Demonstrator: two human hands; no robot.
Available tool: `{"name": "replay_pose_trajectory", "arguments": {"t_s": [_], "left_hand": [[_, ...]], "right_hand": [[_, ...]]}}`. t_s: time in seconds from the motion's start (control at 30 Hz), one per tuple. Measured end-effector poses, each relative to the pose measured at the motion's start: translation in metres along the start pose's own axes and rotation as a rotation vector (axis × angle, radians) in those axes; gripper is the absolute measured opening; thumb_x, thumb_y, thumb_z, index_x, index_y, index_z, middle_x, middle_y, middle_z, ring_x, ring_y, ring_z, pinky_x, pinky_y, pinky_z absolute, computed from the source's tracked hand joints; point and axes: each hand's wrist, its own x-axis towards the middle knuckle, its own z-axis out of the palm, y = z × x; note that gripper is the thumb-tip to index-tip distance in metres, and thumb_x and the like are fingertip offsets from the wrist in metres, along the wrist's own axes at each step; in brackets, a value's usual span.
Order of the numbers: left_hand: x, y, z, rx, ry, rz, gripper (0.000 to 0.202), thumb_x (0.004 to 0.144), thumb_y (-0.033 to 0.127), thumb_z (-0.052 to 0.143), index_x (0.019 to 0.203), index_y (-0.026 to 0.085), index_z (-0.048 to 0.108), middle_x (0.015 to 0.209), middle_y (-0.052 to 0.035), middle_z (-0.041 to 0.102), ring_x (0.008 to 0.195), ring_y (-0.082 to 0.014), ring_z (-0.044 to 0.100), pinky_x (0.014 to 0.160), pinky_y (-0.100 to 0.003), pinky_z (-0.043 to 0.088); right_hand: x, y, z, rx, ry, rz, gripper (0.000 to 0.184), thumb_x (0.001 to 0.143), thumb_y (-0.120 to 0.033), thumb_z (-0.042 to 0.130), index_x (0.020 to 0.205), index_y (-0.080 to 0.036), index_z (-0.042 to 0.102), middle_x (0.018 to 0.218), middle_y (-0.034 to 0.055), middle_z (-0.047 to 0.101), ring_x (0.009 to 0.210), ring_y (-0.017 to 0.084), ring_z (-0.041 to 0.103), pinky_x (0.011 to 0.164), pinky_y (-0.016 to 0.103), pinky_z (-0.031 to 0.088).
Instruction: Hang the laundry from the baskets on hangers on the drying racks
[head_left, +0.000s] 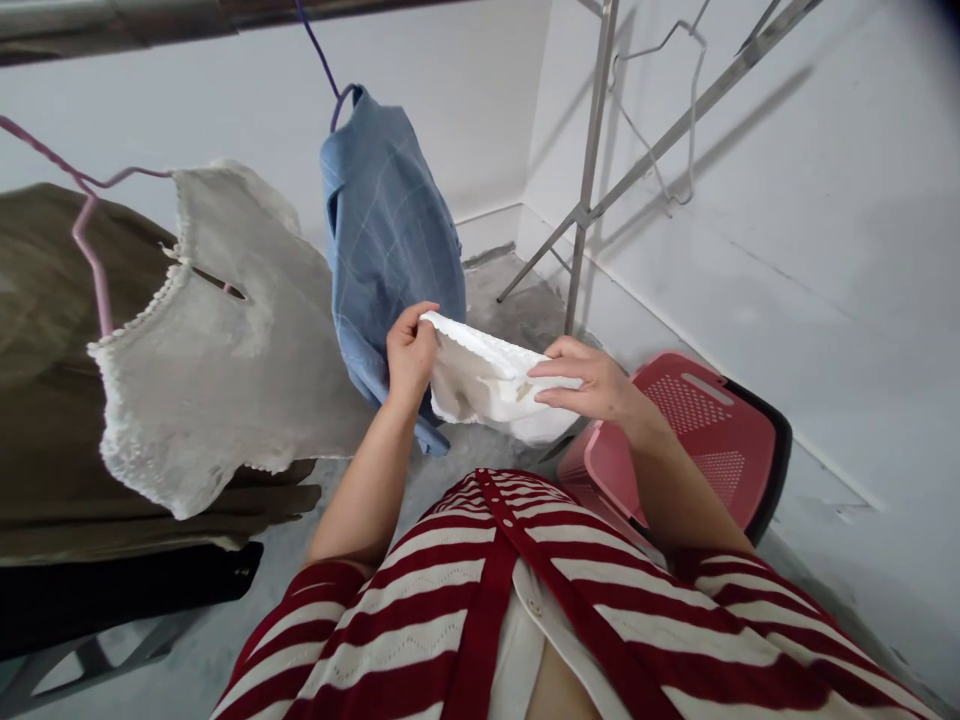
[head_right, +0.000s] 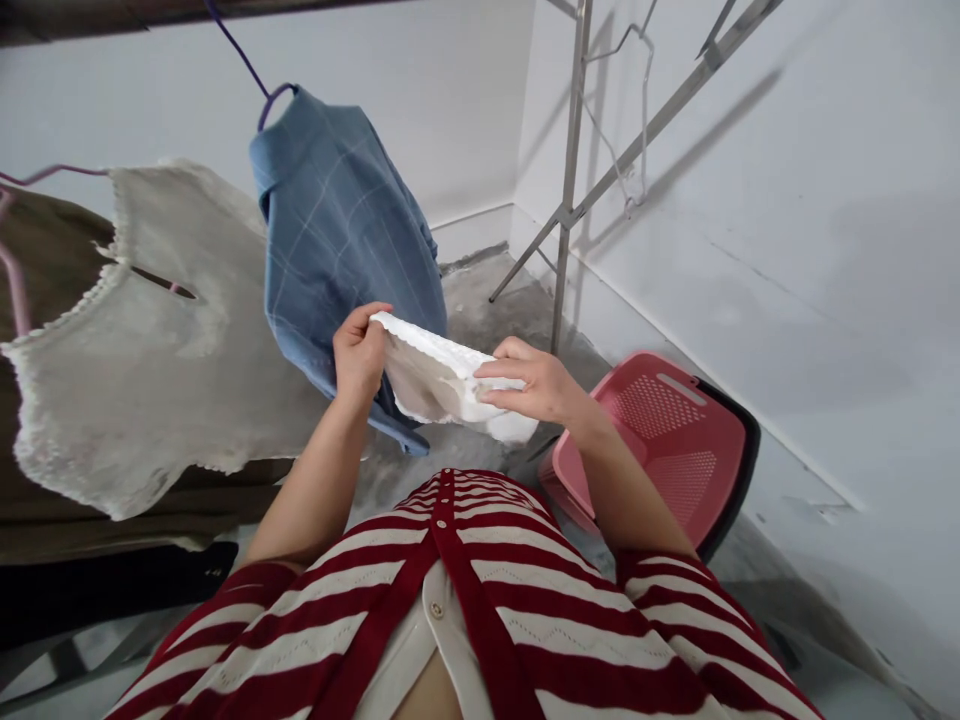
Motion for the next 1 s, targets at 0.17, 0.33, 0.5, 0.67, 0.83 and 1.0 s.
{"name": "replay_pose_trajectory", "arguments": {"t_s": [0.17,0.33,0.5,0.67,0.83,1.0], "left_hand": [[0.0,0.004,0.0,0.0,-0.056,-0.028,0.02,0.074,0.024,0.052,0.083,0.017,0.069,0.077,-0.0002,0.068,0.069,-0.0113,0.057,0.065,-0.021,0.045],[0.0,-0.002,-0.002,0.021,-0.143,-0.067,0.02,0.074,0.025,0.053,0.083,0.017,0.069,0.07,0.0012,0.065,0.062,-0.0104,0.054,0.059,-0.021,0.042],[-0.009,-0.015,0.003,0.127,-0.282,-0.016,0.02,0.076,0.026,0.051,0.083,0.016,0.067,0.077,-0.0005,0.066,0.071,-0.0132,0.057,0.067,-0.024,0.045],[-0.025,-0.029,0.008,0.447,-0.399,-0.012,0.02,0.075,0.015,0.048,0.082,0.019,0.066,0.089,-0.0048,0.065,0.096,-0.0192,0.056,0.088,-0.03,0.042],[-0.032,-0.052,0.005,0.49,-0.431,-0.275,0.008,0.067,0.015,0.055,0.066,0.019,0.061,0.068,-0.0038,0.062,0.08,-0.0209,0.059,0.074,-0.03,0.046],[-0.037,-0.064,0.009,0.257,-0.538,-0.449,0.01,0.072,0.024,0.053,0.073,0.018,0.061,0.055,0.0012,0.058,0.049,-0.0135,0.056,0.048,-0.023,0.042]], "right_hand": [[-0.004,0.01,0.0,-0.54,0.108,0.01,0.021,0.089,-0.025,0.05,0.103,-0.022,0.065,0.086,0.0041,0.063,0.076,0.015,0.059,0.06,0.026,0.044],[0.003,0.005,-0.007,-0.422,0.194,-0.032,0.01,0.087,-0.026,0.054,0.084,-0.022,0.062,0.079,0.0026,0.061,0.074,0.015,0.059,0.063,0.028,0.047],[0.02,-0.016,-0.02,0.053,0.38,-0.041,0.009,0.085,-0.029,0.057,0.078,-0.023,0.055,0.09,0.0022,0.058,0.088,0.017,0.059,0.078,0.037,0.049],[0.028,-0.018,-0.019,0.271,0.491,0.06,0.012,0.085,-0.031,0.059,0.079,-0.022,0.054,0.074,-0.0008,0.056,0.067,0.012,0.054,0.062,0.028,0.046],[0.028,-0.009,-0.021,0.246,0.638,0.267,0.018,0.083,-0.04,0.061,0.08,-0.024,0.053,0.059,-0.0036,0.047,0.05,0.01,0.045,0.047,0.026,0.04],[0.025,0.005,-0.027,0.11,0.631,0.235,0.022,0.086,-0.049,0.053,0.083,-0.027,0.051,0.058,-0.0014,0.046,0.047,0.011,0.045,0.041,0.028,0.037]]}}
